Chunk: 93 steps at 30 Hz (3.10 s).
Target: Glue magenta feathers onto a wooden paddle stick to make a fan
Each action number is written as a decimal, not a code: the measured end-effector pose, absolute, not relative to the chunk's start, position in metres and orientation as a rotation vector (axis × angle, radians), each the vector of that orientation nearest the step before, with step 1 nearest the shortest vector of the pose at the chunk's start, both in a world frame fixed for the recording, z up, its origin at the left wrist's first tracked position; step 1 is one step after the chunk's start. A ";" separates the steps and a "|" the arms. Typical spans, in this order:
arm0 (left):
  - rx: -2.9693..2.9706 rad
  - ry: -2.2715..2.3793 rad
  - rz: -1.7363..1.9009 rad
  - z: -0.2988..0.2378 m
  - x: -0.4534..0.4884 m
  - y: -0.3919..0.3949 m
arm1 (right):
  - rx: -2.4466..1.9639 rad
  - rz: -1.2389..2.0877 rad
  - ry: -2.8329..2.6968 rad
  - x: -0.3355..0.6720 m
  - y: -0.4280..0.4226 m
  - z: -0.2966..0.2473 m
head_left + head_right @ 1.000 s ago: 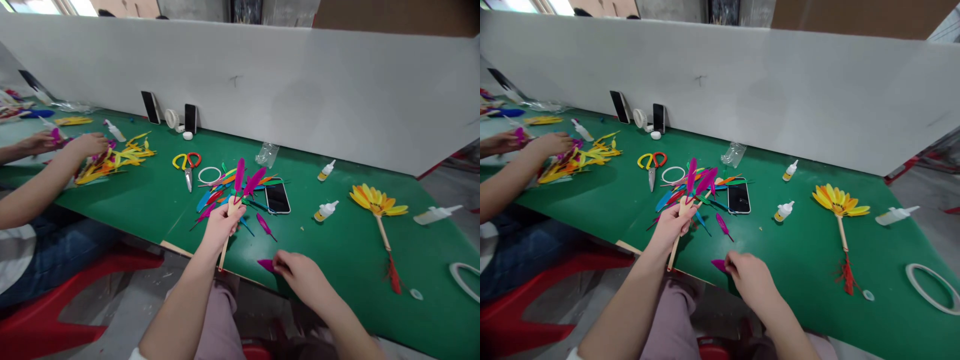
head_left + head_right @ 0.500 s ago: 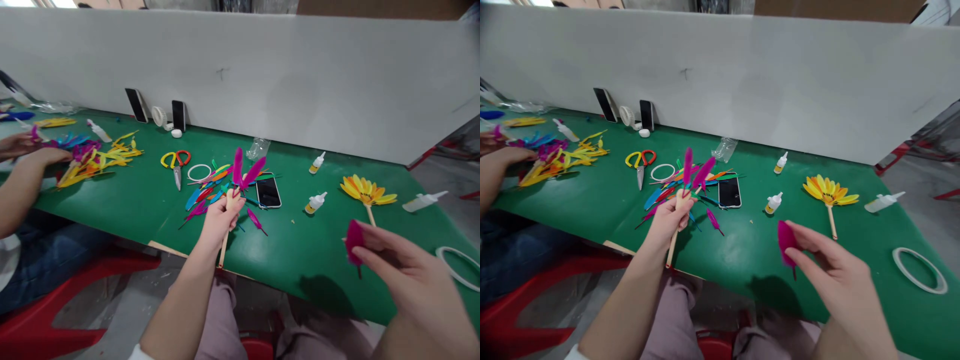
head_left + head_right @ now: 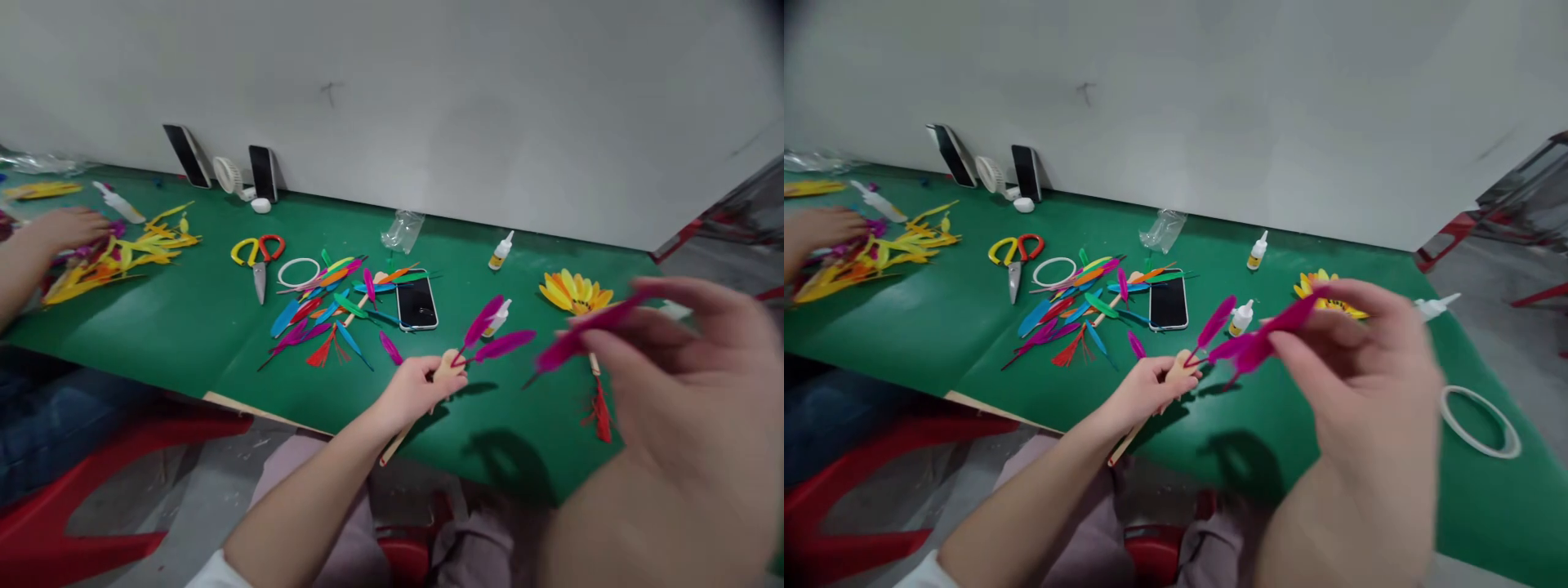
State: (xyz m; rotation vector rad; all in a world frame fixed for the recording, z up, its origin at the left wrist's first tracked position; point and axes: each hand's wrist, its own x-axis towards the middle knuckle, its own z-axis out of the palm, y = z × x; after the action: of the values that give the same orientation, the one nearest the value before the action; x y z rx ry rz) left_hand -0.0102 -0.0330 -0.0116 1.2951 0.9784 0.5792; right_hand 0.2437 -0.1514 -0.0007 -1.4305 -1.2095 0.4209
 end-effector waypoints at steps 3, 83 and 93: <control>1.368 0.919 0.409 -0.022 -0.008 -0.036 | -1.379 0.590 -1.297 0.165 -0.061 0.068; 2.495 0.826 -0.114 -0.008 -0.038 -0.012 | -1.306 1.459 -1.916 0.203 -0.008 -0.025; 2.497 0.832 -0.105 -0.010 -0.039 -0.011 | -1.308 1.516 -1.933 0.202 -0.008 -0.022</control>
State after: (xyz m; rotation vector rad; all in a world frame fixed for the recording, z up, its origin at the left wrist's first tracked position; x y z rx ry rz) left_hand -0.0391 -0.0114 -0.0099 2.4974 0.8323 -0.1050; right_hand 0.2023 -0.0083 -0.0218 -1.3081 -1.9329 1.5162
